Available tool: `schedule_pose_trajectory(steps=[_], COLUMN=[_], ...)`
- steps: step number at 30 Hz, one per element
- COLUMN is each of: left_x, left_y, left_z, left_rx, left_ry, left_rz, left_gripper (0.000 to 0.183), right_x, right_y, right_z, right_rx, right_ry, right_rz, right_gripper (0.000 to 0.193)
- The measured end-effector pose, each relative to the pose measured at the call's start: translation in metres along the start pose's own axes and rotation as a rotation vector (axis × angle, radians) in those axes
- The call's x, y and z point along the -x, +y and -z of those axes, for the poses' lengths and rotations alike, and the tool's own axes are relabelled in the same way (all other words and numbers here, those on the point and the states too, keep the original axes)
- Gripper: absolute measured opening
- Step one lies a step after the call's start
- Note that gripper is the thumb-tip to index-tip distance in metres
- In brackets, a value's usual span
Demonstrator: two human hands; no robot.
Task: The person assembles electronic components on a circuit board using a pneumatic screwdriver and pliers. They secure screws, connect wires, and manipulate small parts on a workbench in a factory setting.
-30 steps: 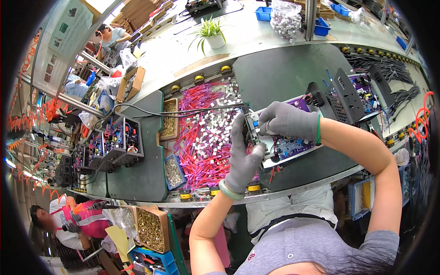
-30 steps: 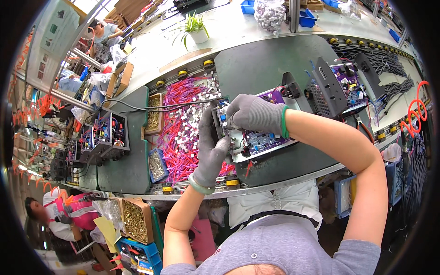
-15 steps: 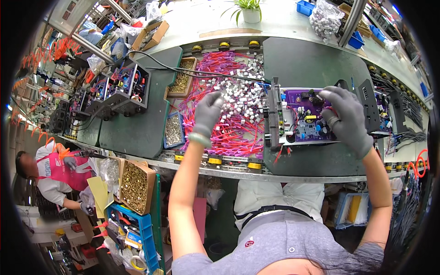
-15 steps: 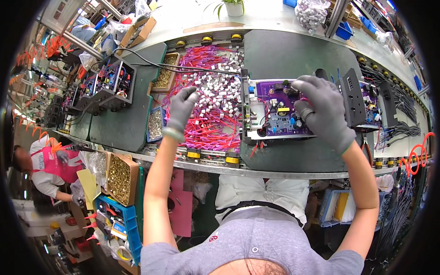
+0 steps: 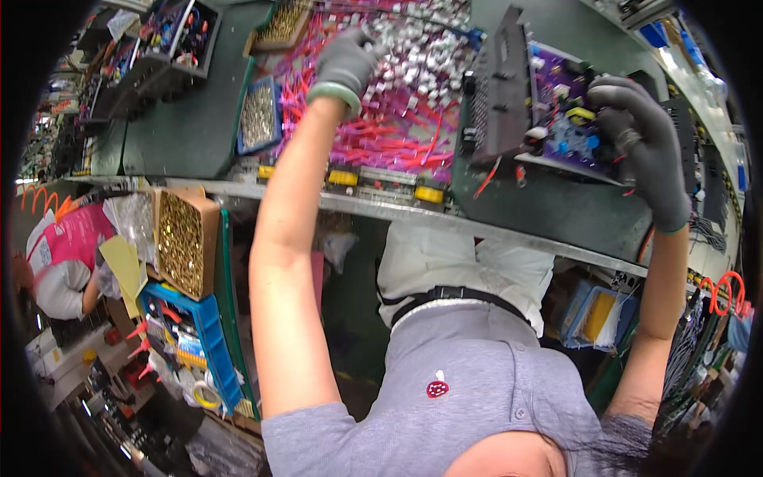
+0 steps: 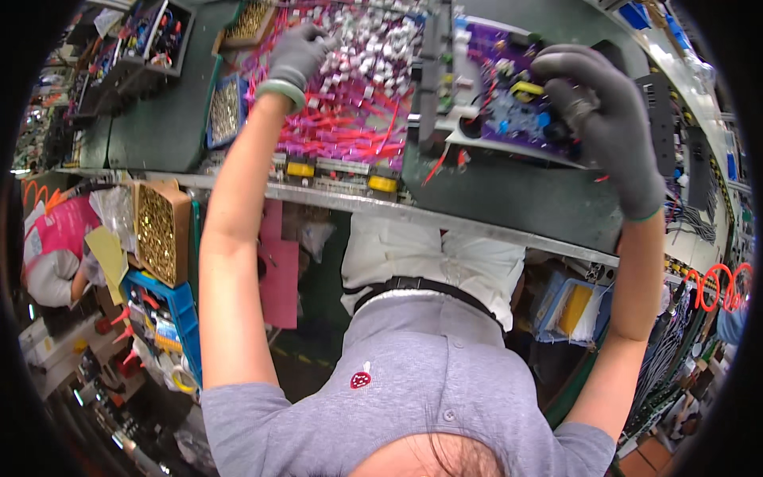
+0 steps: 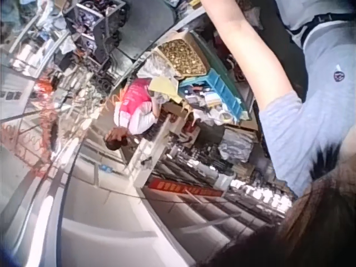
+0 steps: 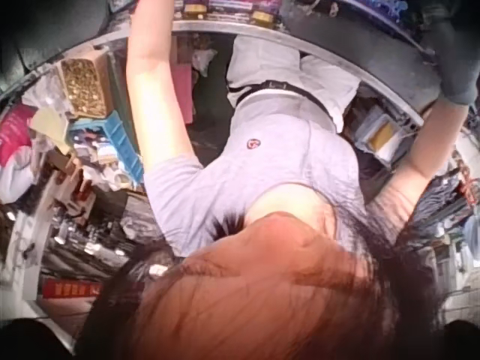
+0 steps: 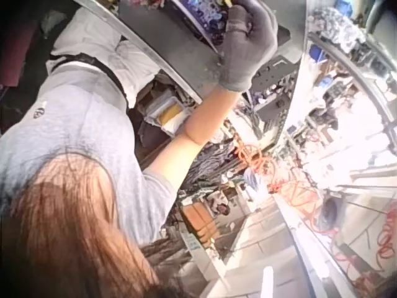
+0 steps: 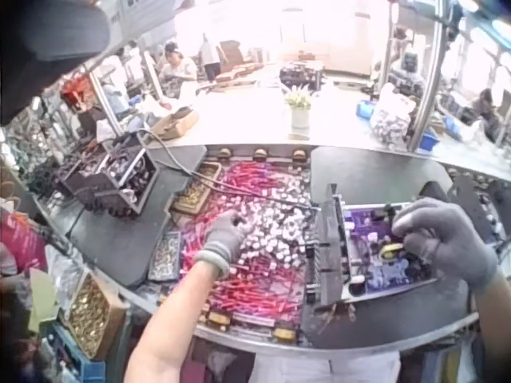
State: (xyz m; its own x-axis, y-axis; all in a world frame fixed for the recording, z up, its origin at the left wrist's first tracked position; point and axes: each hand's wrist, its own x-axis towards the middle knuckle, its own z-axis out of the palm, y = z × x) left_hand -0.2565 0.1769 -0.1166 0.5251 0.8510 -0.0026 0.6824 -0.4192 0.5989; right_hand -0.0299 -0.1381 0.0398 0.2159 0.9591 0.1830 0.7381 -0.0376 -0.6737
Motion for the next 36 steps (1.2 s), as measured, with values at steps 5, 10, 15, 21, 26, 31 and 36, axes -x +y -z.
schedule_pose_trajectory(steps=[5,10,15,21,26,31,36], left_x=[0.009,0.009,0.057,0.122,0.097,0.127,0.102], left_y=[-0.016,-0.047,0.069,0.195,0.269,0.225,0.240], left_z=[0.046,0.040,0.045,0.074,0.027,0.059,0.068], left_rx=[0.137,0.305,0.603,0.316,0.209,0.310,0.267], left_ry=[0.018,0.118,0.179,0.178,-0.247,-0.083,-0.184], left_rz=[-0.063,0.013,-0.627,-1.044,-0.793,-0.895,-0.856], left_gripper=[0.021,0.023,0.028,0.013,0.031,0.020,0.020], right_x=[0.005,0.000,0.011,0.019,0.010,0.022,0.023], right_y=[-0.007,-0.005,0.001,-0.001,-0.014,-0.026,-0.026], right_z=[0.007,0.007,0.005,0.015,0.015,0.018,0.035], right_rx=[-0.082,0.017,0.073,-0.449,-0.143,-0.008,-0.002], right_ry=[-0.068,-0.081,0.236,0.289,0.121,0.221,0.329], right_rz=[-0.078,-0.046,0.018,-0.171,0.120,0.033,0.009], right_gripper=[0.020,0.020,0.028,0.063,0.058,0.047,0.024])
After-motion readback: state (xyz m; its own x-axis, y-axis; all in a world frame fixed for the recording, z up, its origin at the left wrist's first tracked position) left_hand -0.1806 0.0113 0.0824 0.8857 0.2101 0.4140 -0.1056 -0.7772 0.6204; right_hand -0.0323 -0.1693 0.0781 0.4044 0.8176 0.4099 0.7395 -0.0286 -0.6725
